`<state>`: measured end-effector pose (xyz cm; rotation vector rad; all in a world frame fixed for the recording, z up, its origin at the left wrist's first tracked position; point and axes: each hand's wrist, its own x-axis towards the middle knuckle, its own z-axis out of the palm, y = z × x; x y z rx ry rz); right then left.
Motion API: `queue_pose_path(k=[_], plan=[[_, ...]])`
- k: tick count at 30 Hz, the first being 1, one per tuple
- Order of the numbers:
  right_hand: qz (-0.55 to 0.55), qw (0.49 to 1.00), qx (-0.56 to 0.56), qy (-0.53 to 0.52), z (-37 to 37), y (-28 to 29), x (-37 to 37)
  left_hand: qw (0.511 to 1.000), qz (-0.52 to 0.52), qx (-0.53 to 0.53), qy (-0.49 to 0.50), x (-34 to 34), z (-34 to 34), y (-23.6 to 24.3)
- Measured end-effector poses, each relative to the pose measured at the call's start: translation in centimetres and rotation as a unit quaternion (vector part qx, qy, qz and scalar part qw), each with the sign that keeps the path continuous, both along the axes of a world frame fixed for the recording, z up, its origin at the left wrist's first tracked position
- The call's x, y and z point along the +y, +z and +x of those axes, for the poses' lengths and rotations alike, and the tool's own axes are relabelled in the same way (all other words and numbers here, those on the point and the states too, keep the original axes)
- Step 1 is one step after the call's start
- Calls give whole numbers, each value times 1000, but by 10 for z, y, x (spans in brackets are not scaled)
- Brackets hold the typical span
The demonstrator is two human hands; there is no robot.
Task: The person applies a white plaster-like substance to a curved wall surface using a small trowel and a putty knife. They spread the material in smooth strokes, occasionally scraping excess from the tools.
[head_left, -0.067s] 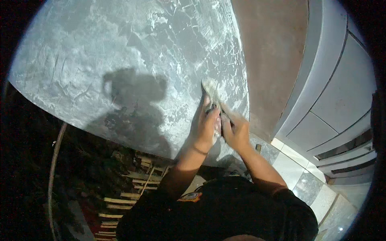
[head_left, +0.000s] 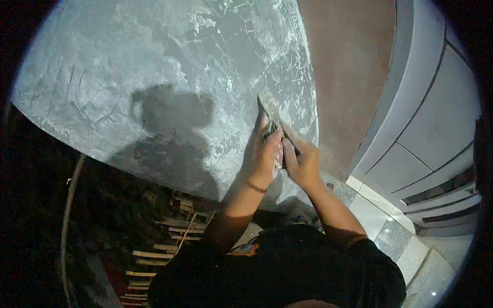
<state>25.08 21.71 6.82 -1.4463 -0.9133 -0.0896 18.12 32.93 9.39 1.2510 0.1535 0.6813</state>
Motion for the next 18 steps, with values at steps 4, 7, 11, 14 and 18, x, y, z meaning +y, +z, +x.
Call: queue_pose_path(k=[4,7,11,14,18], plan=[[-22,1000,-13,-12,-4,1,-5,998,-5,46,31,-8,-7,6],[21,998,-51,37,-10,-5,-6,997,11,57,42,-10,-27,-14],[-2,998,-54,18,-7,-10,-2,992,24,114,40,13,-23,-39],[-16,999,-44,23,-4,-7,-2,996,13,84,42,17,-15,-39],[41,994,-93,47,-12,-5,-9,997,9,63,54,-7,-31,-21]])
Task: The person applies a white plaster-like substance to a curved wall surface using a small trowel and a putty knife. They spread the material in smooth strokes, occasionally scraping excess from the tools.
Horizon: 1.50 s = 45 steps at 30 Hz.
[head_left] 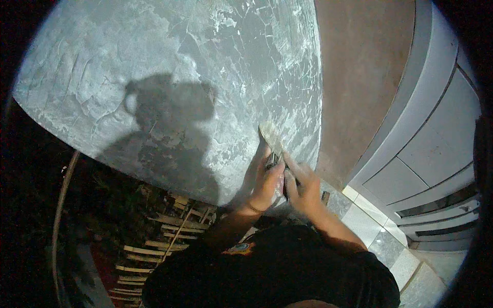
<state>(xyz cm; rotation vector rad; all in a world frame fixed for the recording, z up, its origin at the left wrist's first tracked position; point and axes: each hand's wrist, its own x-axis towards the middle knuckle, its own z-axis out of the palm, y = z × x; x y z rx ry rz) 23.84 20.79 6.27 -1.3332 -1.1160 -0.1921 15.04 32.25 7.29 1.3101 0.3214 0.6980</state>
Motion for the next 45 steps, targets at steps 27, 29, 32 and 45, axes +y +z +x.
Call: queue_pose_path(k=[27,29,32,45], plan=[[-91,991,98,-4,4,-2,-1,995,-93,27,4,-5,8,4],[-130,985,112,-1,7,1,2,999,-22,33,-19,1,15,7],[-56,988,137,-40,16,3,9,994,-56,-65,-66,10,33,9],[-75,977,200,-12,21,0,-7,995,-79,-42,-32,-4,46,-14]])
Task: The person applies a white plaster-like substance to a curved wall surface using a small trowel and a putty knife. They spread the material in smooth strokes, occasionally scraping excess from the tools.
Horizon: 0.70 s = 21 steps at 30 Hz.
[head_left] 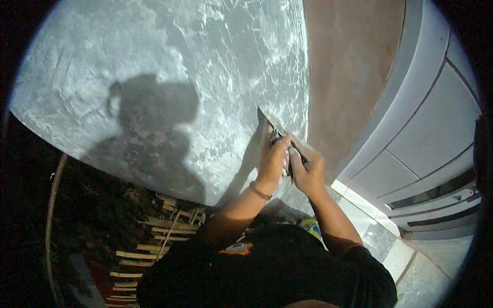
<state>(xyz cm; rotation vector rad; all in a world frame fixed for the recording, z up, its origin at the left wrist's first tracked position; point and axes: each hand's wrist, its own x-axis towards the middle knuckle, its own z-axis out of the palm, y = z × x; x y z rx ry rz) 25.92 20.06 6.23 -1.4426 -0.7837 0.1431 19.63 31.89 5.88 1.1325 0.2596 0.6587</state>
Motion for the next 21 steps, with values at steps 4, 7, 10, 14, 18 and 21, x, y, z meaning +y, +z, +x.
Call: queue_pose_path(k=[4,7,10,14,18,21], plan=[[34,991,-127,13,7,1,6,995,-63,64,53,3,3,3],[-22,996,-84,3,2,-4,9,998,-23,46,47,5,-3,8],[-25,997,-75,-2,-11,-12,6,999,-34,22,27,2,-13,10],[-1,992,-124,-15,-21,-14,6,997,-36,63,33,-4,-28,12],[-14,997,-78,-6,-11,-6,14,996,52,66,42,5,-21,22],[2,999,34,31,-3,2,15,995,46,88,7,12,-6,31]])
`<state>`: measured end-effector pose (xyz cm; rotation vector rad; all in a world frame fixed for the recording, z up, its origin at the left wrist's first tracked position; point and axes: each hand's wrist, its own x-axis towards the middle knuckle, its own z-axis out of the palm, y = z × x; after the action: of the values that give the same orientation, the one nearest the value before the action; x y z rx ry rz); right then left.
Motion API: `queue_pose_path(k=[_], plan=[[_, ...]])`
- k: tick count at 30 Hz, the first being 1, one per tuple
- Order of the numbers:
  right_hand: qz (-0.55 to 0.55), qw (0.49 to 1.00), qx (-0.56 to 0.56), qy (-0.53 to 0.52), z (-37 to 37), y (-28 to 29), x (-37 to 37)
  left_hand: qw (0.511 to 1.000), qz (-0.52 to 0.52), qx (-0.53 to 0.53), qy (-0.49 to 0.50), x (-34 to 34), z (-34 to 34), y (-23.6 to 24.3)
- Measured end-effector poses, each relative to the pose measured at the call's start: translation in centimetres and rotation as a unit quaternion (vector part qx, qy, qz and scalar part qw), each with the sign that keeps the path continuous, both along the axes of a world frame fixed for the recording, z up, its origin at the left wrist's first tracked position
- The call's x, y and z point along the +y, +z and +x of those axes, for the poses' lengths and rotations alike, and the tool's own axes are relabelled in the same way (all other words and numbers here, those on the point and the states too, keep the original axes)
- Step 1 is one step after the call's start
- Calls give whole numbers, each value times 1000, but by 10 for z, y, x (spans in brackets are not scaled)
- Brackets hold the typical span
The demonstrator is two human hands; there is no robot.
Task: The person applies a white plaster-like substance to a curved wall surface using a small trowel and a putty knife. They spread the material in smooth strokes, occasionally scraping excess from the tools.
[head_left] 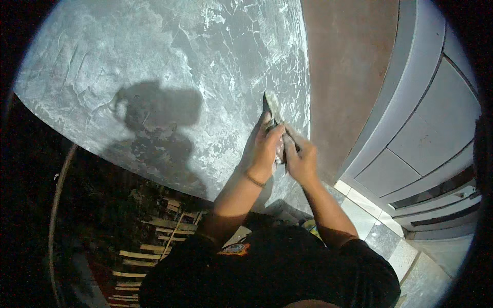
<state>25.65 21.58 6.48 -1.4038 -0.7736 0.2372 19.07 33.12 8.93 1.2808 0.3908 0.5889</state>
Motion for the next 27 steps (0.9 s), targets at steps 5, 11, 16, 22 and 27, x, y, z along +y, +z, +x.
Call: queue_pose_path(k=[5,11,16,22,27], plan=[[18,984,-173,-35,-3,8,-6,997,5,-70,13,-13,-2,1],[18,996,-76,-36,6,5,0,995,11,-95,-21,-3,4,-3],[-21,995,-89,-36,19,2,4,999,-22,-32,2,-3,15,2],[37,992,-101,-73,32,8,10,994,25,-108,-4,-7,37,17],[-20,998,-28,-43,60,12,17,995,38,-81,-34,1,56,25]])
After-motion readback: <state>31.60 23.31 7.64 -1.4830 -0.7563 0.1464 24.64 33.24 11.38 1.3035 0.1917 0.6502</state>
